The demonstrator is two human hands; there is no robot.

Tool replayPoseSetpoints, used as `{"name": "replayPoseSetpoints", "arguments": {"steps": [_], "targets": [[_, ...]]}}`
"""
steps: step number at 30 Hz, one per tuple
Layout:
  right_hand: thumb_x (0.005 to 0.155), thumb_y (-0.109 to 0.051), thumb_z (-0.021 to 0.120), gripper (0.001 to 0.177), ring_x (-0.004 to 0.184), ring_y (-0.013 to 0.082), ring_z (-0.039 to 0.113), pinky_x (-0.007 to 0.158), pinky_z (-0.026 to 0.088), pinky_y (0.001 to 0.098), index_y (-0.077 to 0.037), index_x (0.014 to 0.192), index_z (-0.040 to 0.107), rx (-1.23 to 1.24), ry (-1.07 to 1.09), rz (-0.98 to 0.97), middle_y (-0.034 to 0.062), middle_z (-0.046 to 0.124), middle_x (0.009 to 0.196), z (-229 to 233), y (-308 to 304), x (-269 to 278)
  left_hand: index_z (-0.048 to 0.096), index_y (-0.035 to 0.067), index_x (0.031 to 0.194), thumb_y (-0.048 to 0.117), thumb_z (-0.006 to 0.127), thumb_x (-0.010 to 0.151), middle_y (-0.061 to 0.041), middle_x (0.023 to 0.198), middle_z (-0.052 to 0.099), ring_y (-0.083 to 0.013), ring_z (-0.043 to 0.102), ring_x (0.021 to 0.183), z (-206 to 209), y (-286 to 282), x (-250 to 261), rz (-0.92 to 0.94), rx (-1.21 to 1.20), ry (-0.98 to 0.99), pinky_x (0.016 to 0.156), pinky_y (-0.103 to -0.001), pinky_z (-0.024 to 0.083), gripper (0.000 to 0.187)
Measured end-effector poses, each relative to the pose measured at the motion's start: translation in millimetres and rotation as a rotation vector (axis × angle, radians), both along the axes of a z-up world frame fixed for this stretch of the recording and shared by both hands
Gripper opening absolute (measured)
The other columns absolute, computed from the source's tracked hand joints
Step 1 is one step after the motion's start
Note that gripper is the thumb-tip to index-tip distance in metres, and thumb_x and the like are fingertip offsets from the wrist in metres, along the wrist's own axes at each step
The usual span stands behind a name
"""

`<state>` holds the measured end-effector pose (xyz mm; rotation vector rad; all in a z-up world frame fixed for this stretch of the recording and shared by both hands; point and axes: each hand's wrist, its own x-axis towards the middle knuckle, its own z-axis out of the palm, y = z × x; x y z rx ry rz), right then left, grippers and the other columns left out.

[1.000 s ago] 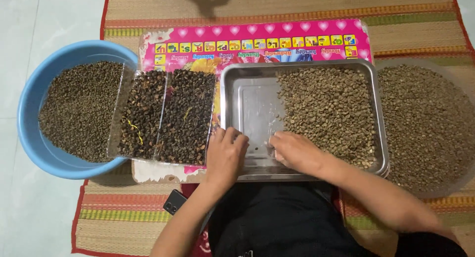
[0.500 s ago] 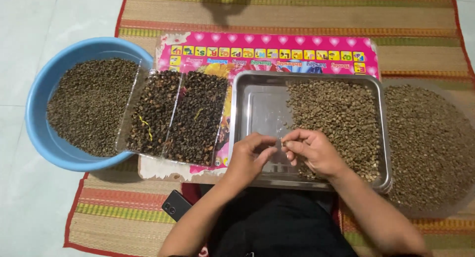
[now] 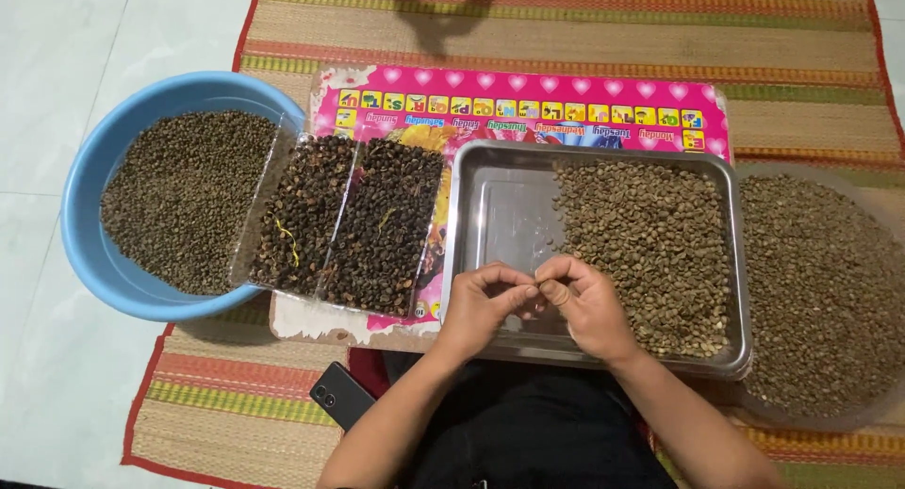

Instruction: Manually sorting green coffee beans on a tray to remove defects and debris.

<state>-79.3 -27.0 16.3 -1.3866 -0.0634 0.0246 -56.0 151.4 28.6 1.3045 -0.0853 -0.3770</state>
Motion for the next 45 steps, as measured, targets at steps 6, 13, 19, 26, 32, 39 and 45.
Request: {"name": "replayPoseSetpoints", "arguments": {"steps": [6, 13, 19, 26, 32, 39, 45], "targets": [[0.097, -0.012, 0.068, 0.020, 0.071, 0.0188, 0.070, 0.066, 0.063, 0.0347, 0.006, 0.106, 0.071, -0.005, 0.131, 0.009, 0.0149, 0.073, 0.081, 0.9, 3.2, 2.5, 0.076, -0.001, 0.101, 0.006, 0.086, 0.081, -0.010, 0.084, 0.069, -0.0150, 0.070, 0.077, -0.6, 5.9, -9.7, 0.086, 0.151, -0.176, 0.068, -0.029, 0.062, 0.023], [0.088, -0.004, 0.077, 0.018, 0.069, 0.0179, 0.069, 0.066, 0.060, 0.0353, -0.001, 0.106, 0.078, -0.501, 0.025, 0.047, 0.0163, 0.076, 0.080, 73.4, 44.2, 48.1, 0.055, -0.006, 0.130, 0.007, 0.073, 0.089, -0.020, 0.094, 0.069, -0.0330, 0.072, 0.080, 40.1, 23.6, -49.2, 0.198, 0.749, -0.775, 0.065, -0.043, 0.062, 0.047], [0.095, -0.014, 0.055, 0.042, 0.094, 0.0209, 0.073, 0.081, 0.062, 0.0326, -0.004, 0.136, 0.060, -0.823, -0.272, 0.434, 0.0131, 0.067, 0.132, 110.5, 109.0, 95.1, 0.065, 0.002, 0.089, 0.014, 0.072, 0.085, -0.017, 0.089, 0.062, -0.0351, 0.061, 0.075, 12.0, 26.9, -56.0, 0.057, 0.916, -0.884, 0.063, -0.043, 0.050, 0.014], [0.094, -0.005, 0.060, 0.034, 0.103, 0.0296, 0.072, 0.088, 0.057, 0.0400, -0.001, 0.127, 0.066, -0.982, -0.214, 0.235, 0.0138, 0.072, 0.119, 97.3, -8.4, 76.6, 0.066, 0.007, 0.103, 0.006, 0.068, 0.084, -0.011, 0.108, 0.066, -0.0313, 0.067, 0.095, -1.0, 47.6, -44.2, 0.120, 0.870, -0.933, 0.080, -0.038, 0.055, 0.019], [0.094, -0.008, 0.061, 0.040, 0.112, 0.0365, 0.069, 0.097, 0.055, 0.0486, -0.003, 0.135, 0.063, -1.176, 0.088, 0.281, 0.0185, 0.070, 0.119, 69.2, -62.0, 44.5, 0.068, 0.011, 0.107, 0.000, 0.064, 0.090, -0.008, 0.108, 0.068, -0.0288, 0.072, 0.099, 4.7, 37.2, -35.4, 0.223, 0.894, -0.881, 0.083, -0.034, 0.058, 0.021], [0.102, -0.041, 0.045, 0.049, 0.082, 0.0351, 0.071, 0.059, 0.061, 0.0453, -0.002, 0.127, 0.059, -0.586, 0.557, 0.171, 0.0257, 0.062, 0.111, -6.2, 8.4, 33.8, 0.065, 0.010, 0.113, -0.006, 0.059, 0.090, -0.009, 0.115, 0.067, -0.0328, 0.071, 0.102, -10.6, 33.3, -33.4, 0.342, 0.798, -0.836, 0.085, -0.038, 0.059, 0.029], [0.099, -0.014, 0.041, 0.039, 0.088, 0.0361, 0.068, 0.069, 0.060, 0.0444, -0.003, 0.132, 0.061, -1.092, -0.165, 0.256, 0.0177, 0.059, 0.109, 29.9, -25.9, 18.8, 0.060, 0.004, 0.118, -0.007, 0.054, 0.093, -0.015, 0.118, 0.065, -0.0365, 0.069, 0.103, -9.7, 39.9, -26.4, 0.374, 0.664, -0.795, 0.086, -0.041, 0.058, 0.028]]}}
